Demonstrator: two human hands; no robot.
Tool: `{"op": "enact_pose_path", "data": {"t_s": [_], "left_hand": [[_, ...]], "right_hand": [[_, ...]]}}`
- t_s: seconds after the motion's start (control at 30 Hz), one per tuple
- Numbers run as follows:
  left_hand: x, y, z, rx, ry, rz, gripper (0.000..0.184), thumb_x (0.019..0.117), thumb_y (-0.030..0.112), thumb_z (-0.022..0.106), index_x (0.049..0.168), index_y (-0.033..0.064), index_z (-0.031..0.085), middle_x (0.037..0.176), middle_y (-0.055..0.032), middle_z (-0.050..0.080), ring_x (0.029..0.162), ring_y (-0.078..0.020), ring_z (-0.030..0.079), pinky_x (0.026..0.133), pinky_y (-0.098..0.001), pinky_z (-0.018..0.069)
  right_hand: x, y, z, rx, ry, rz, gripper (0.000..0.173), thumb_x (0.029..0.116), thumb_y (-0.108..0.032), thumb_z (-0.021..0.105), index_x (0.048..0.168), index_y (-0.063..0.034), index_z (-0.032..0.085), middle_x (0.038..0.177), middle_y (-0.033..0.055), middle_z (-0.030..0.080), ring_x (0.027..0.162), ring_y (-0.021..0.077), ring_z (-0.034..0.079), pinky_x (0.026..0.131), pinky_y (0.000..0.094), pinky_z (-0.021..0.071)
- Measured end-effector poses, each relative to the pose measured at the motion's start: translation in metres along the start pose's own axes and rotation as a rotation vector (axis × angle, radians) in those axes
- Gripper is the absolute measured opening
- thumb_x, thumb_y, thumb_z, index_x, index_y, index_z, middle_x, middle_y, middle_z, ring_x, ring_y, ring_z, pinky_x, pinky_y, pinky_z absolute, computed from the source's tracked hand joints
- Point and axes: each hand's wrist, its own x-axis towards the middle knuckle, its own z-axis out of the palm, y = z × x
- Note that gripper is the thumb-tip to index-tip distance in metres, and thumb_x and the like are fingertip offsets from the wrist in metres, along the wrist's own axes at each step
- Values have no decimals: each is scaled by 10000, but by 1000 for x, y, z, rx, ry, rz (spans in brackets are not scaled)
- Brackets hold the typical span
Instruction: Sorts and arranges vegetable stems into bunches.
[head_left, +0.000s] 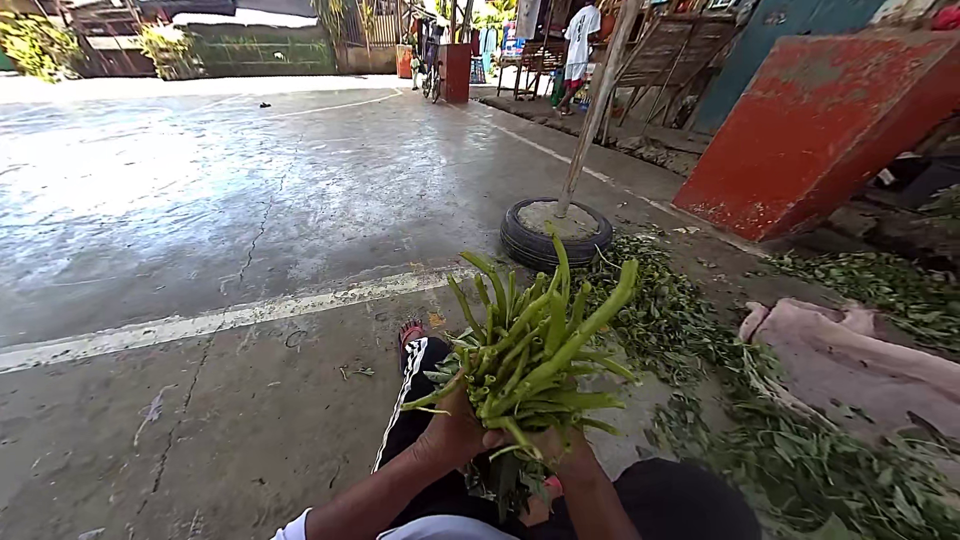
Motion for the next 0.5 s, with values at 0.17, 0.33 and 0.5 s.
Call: {"op": "enact_pose_path", "data": {"t_s": [0.17, 0.33, 0.5], "left_hand": [[-7, -2, 8, 51, 73, 13, 801, 746, 324, 891, 1251, -192, 543, 1151, -159, 708, 1098, -21, 653, 1008, -201, 500], [-8, -8, 7, 28, 41, 33, 754, 736, 346, 888, 1203, -163, 586, 1105, -121, 716, 1066, 4, 645, 984, -178, 495], [-18, -25, 1, -323, -47, -182, 350, 918, 93, 692, 1175, -122, 592, 1025, -34, 715, 954, 47, 645, 922, -163, 514]], "right_hand": [[-2, -4, -4, 191, -29, 24, 1032, 627, -224, 965, 1475, -39, 407, 1334, -71, 635, 1198, -24, 604, 1021, 213, 531], [6, -36, -4, 136, -121, -28, 789, 701, -128, 882, 1316, 173, 489, 1232, 44, 674, 1143, -66, 599, 1006, 136, 491], [21, -52, -6, 36, -303, -3, 1020, 708, -443, 851, 1413, 169, 441, 1611, 244, 332, 1470, 133, 371, 1178, 240, 341]]}}
